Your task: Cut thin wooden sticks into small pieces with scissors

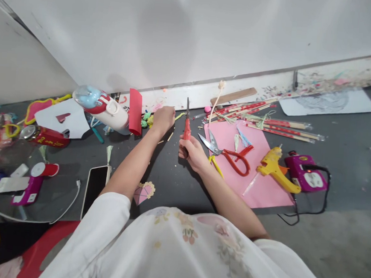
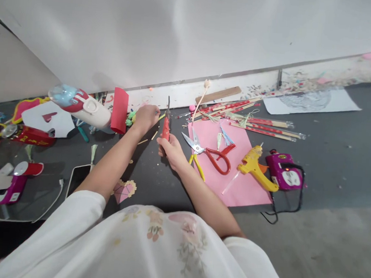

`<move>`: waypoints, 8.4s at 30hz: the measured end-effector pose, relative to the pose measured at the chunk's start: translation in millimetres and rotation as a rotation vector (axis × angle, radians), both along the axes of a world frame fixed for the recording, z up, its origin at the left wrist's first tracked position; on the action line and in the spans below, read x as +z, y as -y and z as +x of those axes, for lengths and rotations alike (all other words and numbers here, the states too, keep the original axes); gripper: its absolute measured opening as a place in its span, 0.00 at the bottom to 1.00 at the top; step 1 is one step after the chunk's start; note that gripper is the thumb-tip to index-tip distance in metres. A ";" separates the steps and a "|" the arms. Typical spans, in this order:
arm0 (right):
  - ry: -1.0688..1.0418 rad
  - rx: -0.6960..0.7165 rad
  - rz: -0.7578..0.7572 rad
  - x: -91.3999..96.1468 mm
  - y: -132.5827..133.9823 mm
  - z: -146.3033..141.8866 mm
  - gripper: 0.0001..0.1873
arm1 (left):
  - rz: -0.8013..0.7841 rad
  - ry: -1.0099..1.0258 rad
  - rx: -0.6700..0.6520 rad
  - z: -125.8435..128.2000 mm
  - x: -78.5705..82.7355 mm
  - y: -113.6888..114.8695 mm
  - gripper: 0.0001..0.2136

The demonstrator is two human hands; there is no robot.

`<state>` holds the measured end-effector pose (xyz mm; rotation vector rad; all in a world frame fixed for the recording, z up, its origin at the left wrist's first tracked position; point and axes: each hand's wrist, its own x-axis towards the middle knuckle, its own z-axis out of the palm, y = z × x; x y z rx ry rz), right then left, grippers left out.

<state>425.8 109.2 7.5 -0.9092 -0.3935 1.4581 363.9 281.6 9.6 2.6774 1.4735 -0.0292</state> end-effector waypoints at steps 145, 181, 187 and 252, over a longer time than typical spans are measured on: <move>-0.008 0.029 0.119 2.2 6.8 2.9 0.23 | -0.264 1.108 -0.069 -73.8 1.7 126.2 0.06; 0.151 0.055 0.067 2.4 6.8 0.6 0.23 | -0.066 0.526 0.293 -94.4 3.3 92.7 0.08; 0.185 0.057 0.070 1.8 6.9 0.3 0.24 | -0.073 0.428 0.286 -102.8 5.0 90.2 0.08; 0.085 0.090 -0.010 -11.5 0.1 4.6 0.14 | -0.349 -0.043 -0.315 -77.8 21.1 132.8 0.11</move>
